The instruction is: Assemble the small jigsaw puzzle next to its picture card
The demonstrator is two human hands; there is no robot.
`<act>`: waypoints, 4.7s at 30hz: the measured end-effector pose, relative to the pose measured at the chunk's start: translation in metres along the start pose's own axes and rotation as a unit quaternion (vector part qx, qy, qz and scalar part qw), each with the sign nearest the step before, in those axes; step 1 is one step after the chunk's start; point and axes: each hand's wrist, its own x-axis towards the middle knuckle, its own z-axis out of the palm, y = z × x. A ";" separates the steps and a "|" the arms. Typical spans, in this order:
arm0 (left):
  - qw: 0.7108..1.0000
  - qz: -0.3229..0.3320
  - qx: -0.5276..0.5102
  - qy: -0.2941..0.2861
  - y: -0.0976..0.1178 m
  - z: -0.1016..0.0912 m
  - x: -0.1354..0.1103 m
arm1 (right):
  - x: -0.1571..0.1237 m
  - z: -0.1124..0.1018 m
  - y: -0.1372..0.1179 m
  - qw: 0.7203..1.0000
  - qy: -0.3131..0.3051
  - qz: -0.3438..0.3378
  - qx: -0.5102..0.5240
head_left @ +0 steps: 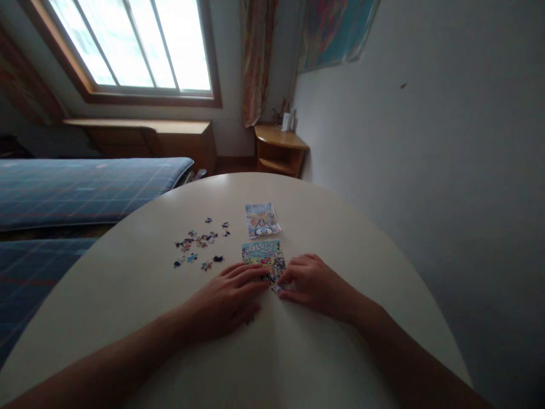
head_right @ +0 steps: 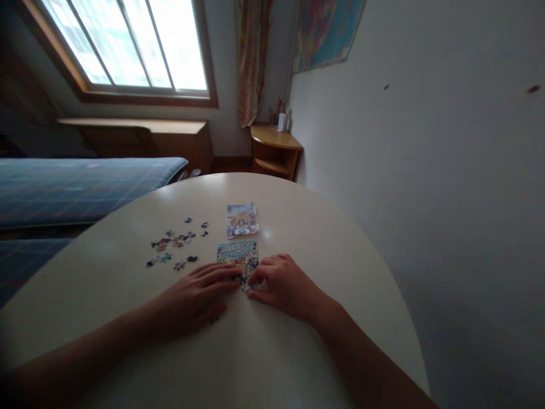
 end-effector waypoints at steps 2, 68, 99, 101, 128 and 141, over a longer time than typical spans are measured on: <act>1.000 0.001 0.006 -0.002 0.000 0.000 0.000 | 0.001 0.000 -0.001 1.000 -0.002 -0.003 0.003; 0.931 -0.284 0.160 0.163 -0.062 -0.048 -0.026 | -0.007 -0.014 0.005 0.999 -0.003 -0.014 0.048; 0.892 -0.449 0.035 0.045 -0.113 -0.067 -0.065 | 0.002 0.002 0.037 0.999 0.031 -0.011 0.004; 0.896 -0.441 0.029 0.047 -0.113 -0.065 -0.064 | 0.002 0.002 0.037 0.999 0.031 -0.013 0.003; 0.901 -0.415 0.007 0.128 -0.116 -0.054 -0.055 | 0.002 0.003 0.038 0.999 0.039 -0.023 0.005; 0.891 -0.352 -0.194 0.211 -0.052 -0.045 -0.014 | 0.007 0.006 0.011 0.992 0.121 -0.043 0.006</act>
